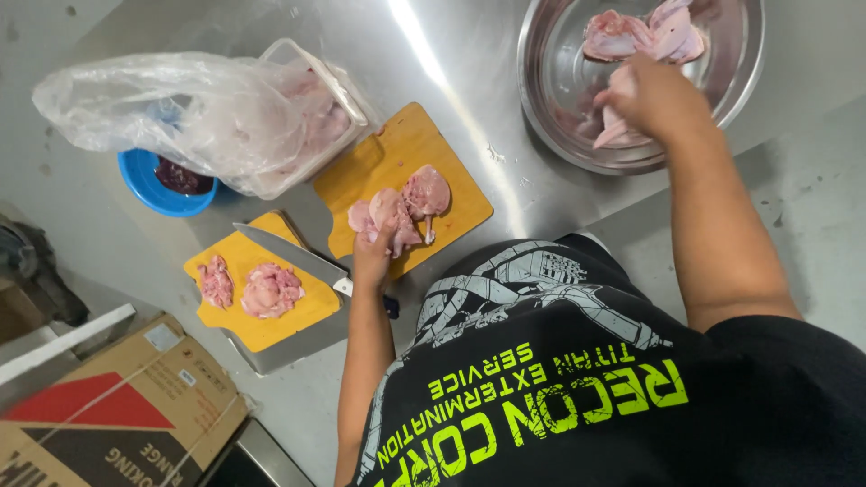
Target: Cleaning and preparing raw chicken pieces on a cutting board.
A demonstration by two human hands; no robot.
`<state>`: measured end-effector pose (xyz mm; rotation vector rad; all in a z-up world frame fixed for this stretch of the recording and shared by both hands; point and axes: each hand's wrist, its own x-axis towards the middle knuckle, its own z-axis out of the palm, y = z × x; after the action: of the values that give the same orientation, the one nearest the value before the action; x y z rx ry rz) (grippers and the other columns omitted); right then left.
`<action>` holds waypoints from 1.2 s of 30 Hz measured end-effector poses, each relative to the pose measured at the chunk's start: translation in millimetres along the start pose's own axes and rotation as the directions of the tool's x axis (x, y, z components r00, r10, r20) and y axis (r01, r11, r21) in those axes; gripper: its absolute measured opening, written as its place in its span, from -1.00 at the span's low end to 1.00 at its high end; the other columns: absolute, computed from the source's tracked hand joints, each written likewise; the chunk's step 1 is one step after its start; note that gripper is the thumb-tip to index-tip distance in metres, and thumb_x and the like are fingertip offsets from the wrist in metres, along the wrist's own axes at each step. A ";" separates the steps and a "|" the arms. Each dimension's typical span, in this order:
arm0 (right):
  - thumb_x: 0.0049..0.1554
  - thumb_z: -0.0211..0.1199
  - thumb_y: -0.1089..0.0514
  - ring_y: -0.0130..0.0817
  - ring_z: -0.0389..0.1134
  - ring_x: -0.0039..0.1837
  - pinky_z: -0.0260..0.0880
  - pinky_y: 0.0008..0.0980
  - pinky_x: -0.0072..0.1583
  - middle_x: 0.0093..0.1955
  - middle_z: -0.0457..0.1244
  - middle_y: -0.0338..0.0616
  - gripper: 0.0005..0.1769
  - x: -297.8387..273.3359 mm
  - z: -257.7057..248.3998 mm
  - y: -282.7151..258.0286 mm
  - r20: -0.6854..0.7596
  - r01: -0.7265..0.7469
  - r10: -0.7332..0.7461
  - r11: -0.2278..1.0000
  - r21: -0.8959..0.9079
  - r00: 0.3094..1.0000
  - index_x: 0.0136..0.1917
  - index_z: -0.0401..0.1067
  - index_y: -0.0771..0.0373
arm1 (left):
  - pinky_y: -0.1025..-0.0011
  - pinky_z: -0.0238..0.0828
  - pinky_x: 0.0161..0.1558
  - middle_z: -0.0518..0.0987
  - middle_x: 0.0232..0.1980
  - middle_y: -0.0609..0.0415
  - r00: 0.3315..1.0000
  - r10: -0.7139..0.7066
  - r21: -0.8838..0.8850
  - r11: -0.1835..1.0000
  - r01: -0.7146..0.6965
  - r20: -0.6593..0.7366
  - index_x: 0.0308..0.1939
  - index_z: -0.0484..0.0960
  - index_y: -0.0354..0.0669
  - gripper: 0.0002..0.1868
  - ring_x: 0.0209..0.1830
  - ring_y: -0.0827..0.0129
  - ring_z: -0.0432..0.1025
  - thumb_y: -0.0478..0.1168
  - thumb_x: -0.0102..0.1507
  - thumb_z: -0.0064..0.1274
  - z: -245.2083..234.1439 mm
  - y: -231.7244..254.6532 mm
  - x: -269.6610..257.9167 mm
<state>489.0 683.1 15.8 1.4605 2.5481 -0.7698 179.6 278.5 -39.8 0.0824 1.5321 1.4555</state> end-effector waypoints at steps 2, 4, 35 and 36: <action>0.17 0.50 -0.14 0.17 0.38 0.12 0.37 0.03 0.10 0.08 0.36 0.26 -0.40 1.0 -7.5 17.8 -0.051 0.010 -0.006 0.996 0.083 0.999 0.21 0.42 0.35 | 0.52 0.35 -0.40 0.61 -0.27 0.11 1.000 0.018 0.014 1.000 -0.018 0.023 -0.04 0.58 -0.27 -0.77 -0.43 0.48 0.46 -0.15 0.39 0.13 -9.8 -12.9 1.1; 0.26 0.50 -0.11 0.04 0.41 0.12 0.40 -0.05 0.12 0.09 0.38 0.16 -0.48 2.0 -19.1 26.2 -0.120 0.017 0.004 0.985 0.173 0.993 0.20 0.43 0.33 | 0.52 0.32 -0.41 0.59 -0.30 0.09 0.997 0.047 0.037 0.998 -0.049 0.063 -0.06 0.57 -0.29 -0.75 -0.45 0.46 0.43 -0.13 0.42 0.15 -10.8 -12.6 4.7; -0.03 0.33 0.36 0.19 0.15 0.40 0.13 0.15 0.40 0.38 0.17 0.10 -0.32 44.3 43.8 3.4 -0.213 0.295 -0.376 0.896 -0.332 0.902 0.37 0.33 0.27 | 0.57 0.30 -0.42 0.61 -0.28 0.18 0.994 0.084 0.209 0.973 -0.096 0.066 -0.02 0.58 -0.24 -0.75 -0.44 0.58 0.41 -0.14 0.35 0.18 -14.9 -14.9 9.0; 0.02 0.31 0.36 0.15 0.19 0.38 0.15 0.16 0.39 0.31 0.19 0.10 -0.46 48.5 50.3 4.7 -0.244 0.296 -0.392 0.889 -0.350 0.887 0.29 0.34 0.28 | 0.57 0.32 -0.42 0.61 -0.27 0.20 0.990 0.100 0.186 0.976 -0.116 0.095 0.00 0.57 -0.22 -0.74 -0.44 0.58 0.42 -0.14 0.34 0.16 -16.2 -16.6 8.0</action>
<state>459.2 698.9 -45.6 1.1109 3.0454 -0.1593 173.8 267.2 -60.9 0.3436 1.6149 1.3670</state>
